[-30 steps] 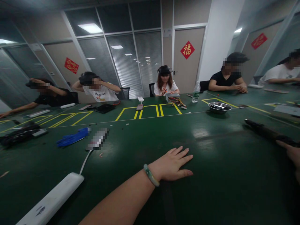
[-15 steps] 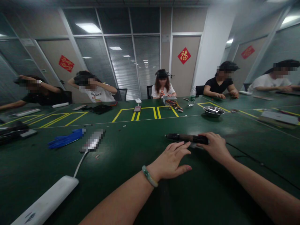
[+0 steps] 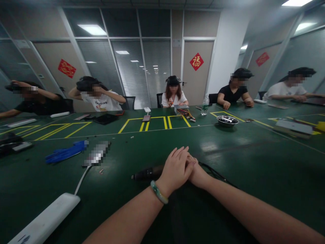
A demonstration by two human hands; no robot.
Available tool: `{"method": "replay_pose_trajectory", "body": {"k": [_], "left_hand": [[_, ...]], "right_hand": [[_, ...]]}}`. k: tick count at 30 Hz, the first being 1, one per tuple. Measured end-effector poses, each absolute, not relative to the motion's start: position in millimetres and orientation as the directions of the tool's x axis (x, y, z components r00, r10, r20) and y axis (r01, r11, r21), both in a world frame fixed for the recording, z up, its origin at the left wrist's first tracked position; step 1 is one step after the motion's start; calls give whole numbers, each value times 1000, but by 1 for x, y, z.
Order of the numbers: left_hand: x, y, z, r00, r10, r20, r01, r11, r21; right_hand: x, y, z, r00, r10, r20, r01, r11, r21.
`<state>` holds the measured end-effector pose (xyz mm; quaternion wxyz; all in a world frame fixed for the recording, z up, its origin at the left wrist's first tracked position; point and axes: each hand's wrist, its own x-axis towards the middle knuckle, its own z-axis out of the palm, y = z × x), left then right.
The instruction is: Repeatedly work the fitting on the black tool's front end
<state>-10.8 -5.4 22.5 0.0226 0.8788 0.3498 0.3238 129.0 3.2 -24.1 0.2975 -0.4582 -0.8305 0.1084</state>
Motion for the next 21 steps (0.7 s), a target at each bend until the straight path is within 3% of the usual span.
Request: {"method": "replay_pose_trajectory", "body": {"k": [3, 7, 10, 13, 16, 21], "left_hand": [[-12, -2, 20, 522, 658, 543, 640, -723, 261], [-13, 2, 15, 543, 693, 475, 667, -699, 257], [-14, 1, 14, 588, 716, 375, 690, -687, 229], [-15, 1, 13, 631, 711, 310, 695, -696, 180], [-17, 3, 13, 657, 698, 285, 691, -709, 145], [-18, 5, 13, 703, 643, 303, 648, -755, 98]], "right_hand": [[147, -6, -2, -379, 861, 340, 754, 500, -425], [187, -37, 29, -104, 976, 190, 972, 140, -187], [209, -65, 26, 58, 997, 45, 995, -54, -87], [221, -86, 4, 92, 995, -30, 989, -95, -113], [236, -88, -11, 53, 998, -18, 973, -55, -223], [279, -43, 10, -63, 998, -24, 932, 50, -359]]}}
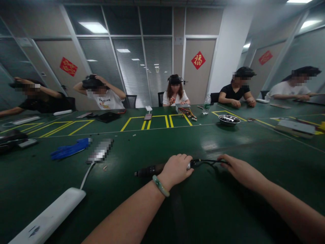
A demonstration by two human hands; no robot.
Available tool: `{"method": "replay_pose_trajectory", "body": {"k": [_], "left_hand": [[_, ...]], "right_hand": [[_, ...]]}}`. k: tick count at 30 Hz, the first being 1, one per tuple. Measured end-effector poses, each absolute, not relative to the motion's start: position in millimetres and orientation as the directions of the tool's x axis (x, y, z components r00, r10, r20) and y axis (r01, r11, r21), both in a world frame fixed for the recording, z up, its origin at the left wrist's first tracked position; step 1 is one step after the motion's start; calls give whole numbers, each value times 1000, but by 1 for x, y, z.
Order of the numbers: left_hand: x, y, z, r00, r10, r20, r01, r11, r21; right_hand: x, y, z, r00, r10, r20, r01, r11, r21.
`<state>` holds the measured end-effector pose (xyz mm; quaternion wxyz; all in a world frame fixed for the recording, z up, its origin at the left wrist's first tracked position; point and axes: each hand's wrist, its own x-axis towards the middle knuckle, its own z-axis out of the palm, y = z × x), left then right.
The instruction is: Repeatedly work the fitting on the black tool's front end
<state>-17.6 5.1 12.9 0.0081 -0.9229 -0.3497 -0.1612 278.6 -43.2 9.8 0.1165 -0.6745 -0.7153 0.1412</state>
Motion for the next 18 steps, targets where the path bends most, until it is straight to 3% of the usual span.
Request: {"method": "replay_pose_trajectory", "body": {"k": [4, 8, 14, 18], "left_hand": [[-19, 5, 14, 738, 603, 303, 615, -786, 65], [-20, 4, 15, 740, 600, 305, 615, -786, 54], [-20, 3, 15, 731, 615, 295, 628, -776, 60], [-19, 3, 16, 726, 632, 273, 643, -764, 57]], "right_hand": [[296, 1, 26, -218, 975, 32, 850, 206, -484], [289, 26, 11, -178, 979, 94, 812, 201, -549], [282, 24, -4, -180, 963, 202, 876, 250, -412], [285, 21, -1, -206, 960, 190, 877, 267, -399]]}}
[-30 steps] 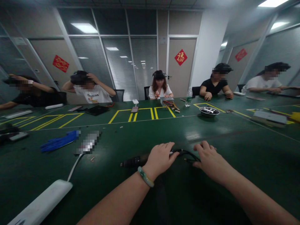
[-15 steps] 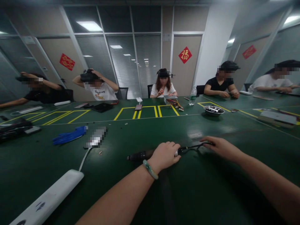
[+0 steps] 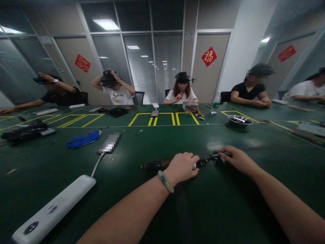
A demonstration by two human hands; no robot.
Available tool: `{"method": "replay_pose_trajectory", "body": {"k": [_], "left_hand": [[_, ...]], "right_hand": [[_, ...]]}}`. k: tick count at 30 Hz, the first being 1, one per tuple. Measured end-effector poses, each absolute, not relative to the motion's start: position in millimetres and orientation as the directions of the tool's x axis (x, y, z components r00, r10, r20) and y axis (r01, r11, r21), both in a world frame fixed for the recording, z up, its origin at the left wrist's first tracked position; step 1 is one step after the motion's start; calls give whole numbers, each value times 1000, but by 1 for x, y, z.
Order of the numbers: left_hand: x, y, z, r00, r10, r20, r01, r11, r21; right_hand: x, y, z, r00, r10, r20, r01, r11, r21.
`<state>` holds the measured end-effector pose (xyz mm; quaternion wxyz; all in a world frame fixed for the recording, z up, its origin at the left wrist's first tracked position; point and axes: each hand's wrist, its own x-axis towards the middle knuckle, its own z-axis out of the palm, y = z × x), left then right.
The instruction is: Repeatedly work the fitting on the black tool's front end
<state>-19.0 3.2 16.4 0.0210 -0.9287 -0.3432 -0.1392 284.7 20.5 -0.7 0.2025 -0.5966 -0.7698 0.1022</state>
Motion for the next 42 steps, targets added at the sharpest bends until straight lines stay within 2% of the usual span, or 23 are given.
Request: {"method": "replay_pose_trajectory", "body": {"k": [3, 6, 10, 14, 18, 25, 32, 36, 42], "left_hand": [[-18, 2, 19, 725, 637, 261, 648, -759, 53], [-18, 1, 20, 721, 645, 253, 656, -753, 50], [-17, 0, 20, 708, 663, 243, 677, -735, 33], [-18, 1, 23, 705, 677, 211, 681, -729, 62], [-19, 3, 24, 692, 690, 211, 692, -717, 77], [-16, 0, 20, 670, 694, 266, 695, -711, 104], [-5, -2, 14, 685, 658, 314, 676, -734, 63], [-1, -2, 11, 682, 667, 299, 682, -728, 69], [-2, 0, 9, 646, 700, 304, 696, -704, 143]], "right_hand": [[278, 21, 4, -268, 953, 142, 867, 303, -395], [265, 18, 12, -331, 932, 145, 868, 361, -340], [244, 7, 24, -290, 943, 164, 906, 326, -270], [225, -6, 25, -190, 979, 69, 918, 202, -342], [211, -14, 23, -161, 987, 28, 889, 157, -430], [200, -17, 21, -212, 974, 74, 909, 225, -350], [194, -14, 13, -224, 967, 123, 924, 251, -288], [193, -12, 11, -193, 974, 122, 924, 222, -310], [197, -10, 8, -196, 972, 127, 891, 231, -391]]}}
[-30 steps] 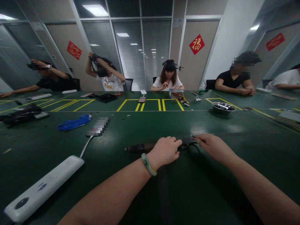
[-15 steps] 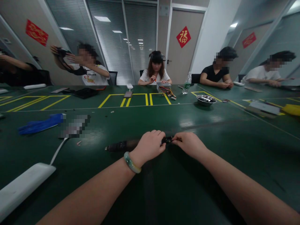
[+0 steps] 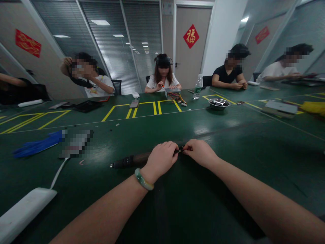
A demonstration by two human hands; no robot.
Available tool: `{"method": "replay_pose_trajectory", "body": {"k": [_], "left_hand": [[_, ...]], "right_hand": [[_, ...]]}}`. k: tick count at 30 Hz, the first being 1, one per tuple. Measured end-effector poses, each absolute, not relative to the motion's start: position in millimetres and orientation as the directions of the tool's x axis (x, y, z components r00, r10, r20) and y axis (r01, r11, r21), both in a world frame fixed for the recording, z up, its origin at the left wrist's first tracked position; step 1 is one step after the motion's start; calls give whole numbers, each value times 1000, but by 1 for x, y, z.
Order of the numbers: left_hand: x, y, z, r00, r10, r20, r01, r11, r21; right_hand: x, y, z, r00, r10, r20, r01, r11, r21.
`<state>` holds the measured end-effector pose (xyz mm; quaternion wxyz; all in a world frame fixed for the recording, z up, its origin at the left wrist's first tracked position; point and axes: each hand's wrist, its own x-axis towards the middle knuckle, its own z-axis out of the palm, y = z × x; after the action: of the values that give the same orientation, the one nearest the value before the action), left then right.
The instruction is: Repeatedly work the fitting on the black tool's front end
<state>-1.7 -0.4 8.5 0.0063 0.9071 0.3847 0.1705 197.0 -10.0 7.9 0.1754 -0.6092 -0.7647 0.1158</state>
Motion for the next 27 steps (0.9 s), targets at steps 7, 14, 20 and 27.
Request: {"method": "replay_pose_trajectory", "body": {"k": [7, 14, 20, 27], "left_hand": [[-1, -1, 9, 626, 720, 301, 705, -687, 179], [-3, 0, 9, 635, 710, 305, 692, -698, 185], [-1, 0, 9, 641, 703, 309, 699, -701, 143], [0, 0, 9, 634, 710, 306, 707, -693, 141]], "right_hand": [[198, -10, 7, -196, 973, 123, 865, 230, -447], [199, -10, 7, -188, 975, 118, 840, 222, -495], [196, -8, 1, -187, 967, 175, 852, 248, -460], [195, -8, 3, -302, 908, 290, 855, 393, -339]]}}
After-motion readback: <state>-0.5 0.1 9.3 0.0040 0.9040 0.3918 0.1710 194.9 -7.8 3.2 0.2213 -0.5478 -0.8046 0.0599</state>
